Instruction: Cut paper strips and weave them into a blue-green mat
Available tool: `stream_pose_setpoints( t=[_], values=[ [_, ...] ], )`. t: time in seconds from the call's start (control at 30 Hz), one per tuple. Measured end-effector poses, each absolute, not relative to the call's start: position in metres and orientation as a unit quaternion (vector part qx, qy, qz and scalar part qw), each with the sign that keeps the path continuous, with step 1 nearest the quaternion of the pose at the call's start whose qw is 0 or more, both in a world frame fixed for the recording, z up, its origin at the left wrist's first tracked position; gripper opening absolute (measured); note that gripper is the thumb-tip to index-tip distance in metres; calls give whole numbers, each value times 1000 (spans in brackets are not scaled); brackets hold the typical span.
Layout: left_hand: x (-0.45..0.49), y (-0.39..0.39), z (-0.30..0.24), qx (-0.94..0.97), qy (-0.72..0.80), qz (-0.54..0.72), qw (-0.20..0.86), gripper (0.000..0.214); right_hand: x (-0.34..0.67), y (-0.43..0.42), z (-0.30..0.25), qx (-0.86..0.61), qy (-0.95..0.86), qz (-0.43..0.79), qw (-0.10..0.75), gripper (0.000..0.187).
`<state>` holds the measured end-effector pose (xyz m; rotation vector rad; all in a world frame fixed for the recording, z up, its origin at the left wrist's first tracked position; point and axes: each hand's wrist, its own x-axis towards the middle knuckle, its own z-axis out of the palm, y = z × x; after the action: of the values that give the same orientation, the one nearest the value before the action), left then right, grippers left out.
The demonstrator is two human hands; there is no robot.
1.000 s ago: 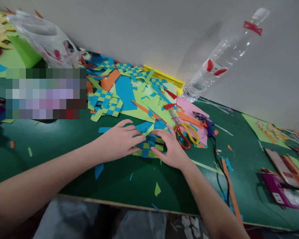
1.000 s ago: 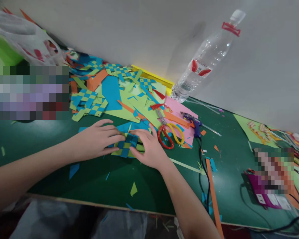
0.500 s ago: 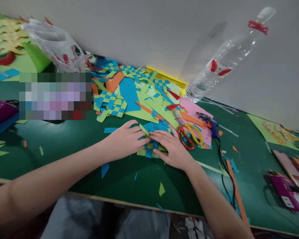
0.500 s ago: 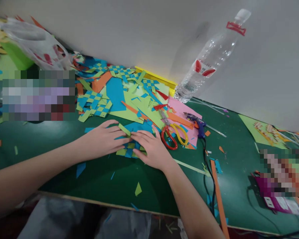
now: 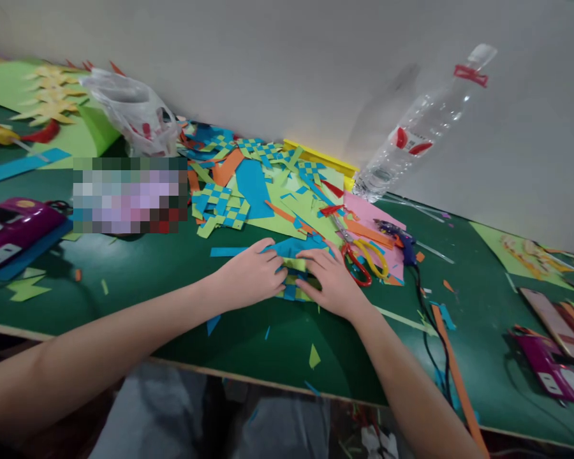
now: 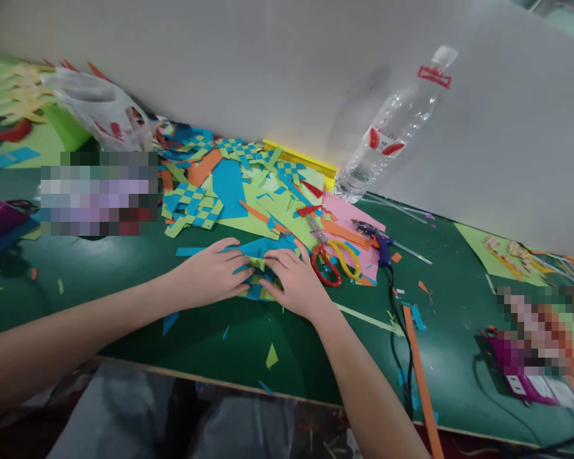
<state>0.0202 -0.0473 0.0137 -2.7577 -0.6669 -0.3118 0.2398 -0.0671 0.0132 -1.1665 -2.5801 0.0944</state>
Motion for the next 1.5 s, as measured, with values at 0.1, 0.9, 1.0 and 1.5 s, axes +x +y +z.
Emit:
stream_pose_setpoints(
  t=[0.1, 0.9, 1.0, 1.5],
  values=[
    [22, -49, 13, -955, -234, -106, 149, 20, 237, -67, 14, -402, -904, 16, 143, 31],
    [7, -49, 13, -952, -231, -139, 147, 17, 214, -57, 34, -394, -910, 3, 131, 21],
    [9, -44, 12, -952, -229, -138, 147, 16, 218, -55, 29, -403, -902, 6, 153, 20],
    [8, -40, 10, -946, -250, -155, 136, 16, 223, -59, 10, -452, -877, -4, 161, 44]
  ],
)
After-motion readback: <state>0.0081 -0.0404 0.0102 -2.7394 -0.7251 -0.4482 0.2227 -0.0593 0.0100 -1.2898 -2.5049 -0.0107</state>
